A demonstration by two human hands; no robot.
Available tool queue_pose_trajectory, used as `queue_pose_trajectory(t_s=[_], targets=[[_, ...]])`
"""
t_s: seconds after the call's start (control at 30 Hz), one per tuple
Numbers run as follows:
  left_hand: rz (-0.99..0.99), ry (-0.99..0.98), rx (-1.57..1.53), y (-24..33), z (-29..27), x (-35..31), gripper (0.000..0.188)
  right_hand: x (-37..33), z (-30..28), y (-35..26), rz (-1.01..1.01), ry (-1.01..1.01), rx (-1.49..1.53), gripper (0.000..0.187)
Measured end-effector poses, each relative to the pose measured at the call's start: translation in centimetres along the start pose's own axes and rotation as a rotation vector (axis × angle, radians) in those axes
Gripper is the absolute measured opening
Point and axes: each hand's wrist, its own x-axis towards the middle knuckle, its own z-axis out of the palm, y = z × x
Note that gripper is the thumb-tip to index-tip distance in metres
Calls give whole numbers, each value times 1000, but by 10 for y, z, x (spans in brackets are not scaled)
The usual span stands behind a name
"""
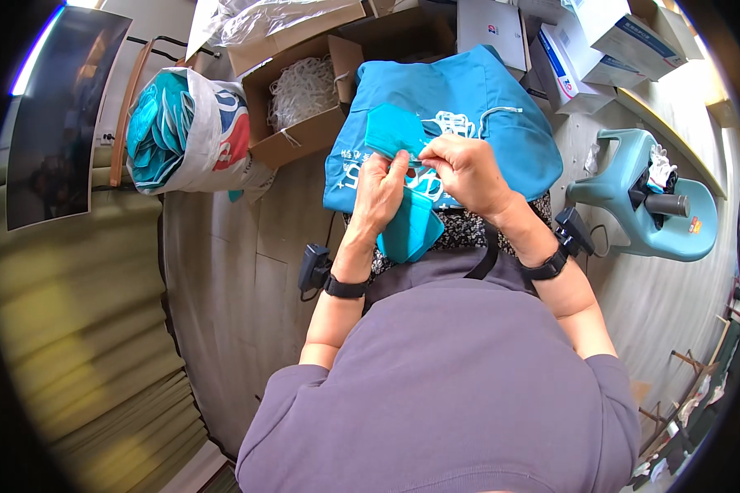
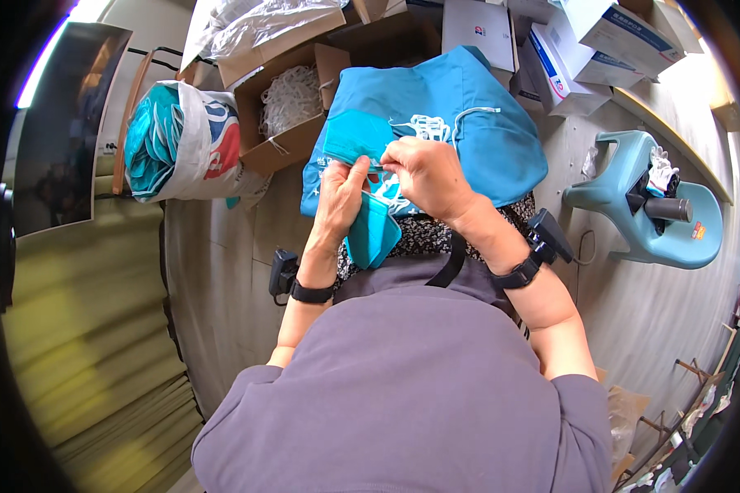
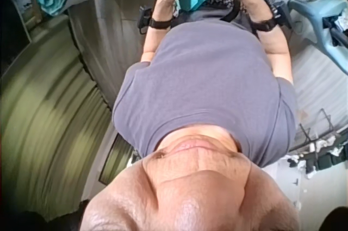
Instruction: Unpacking individual face masks from plastic sleeves and organizing them onto a pile.
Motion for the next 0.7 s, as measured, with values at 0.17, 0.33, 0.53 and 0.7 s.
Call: queue_pose_trajectory(t_s=[0.17,0.33,0.53,0.7], targets=[[75,13,96,6,5,-2,18,4,-3,-4,-22,4,-81,5],[-9,-67,288,25,-3,-16,17,15,-17,26,-210,-11,-223,16],[43,-226,276,38,-44,-34,29,27,-48,55,-149,242,-203,16],[-14,-121,-60,27,-24,-28,21,41,-37,15,-64,28,83,13]])
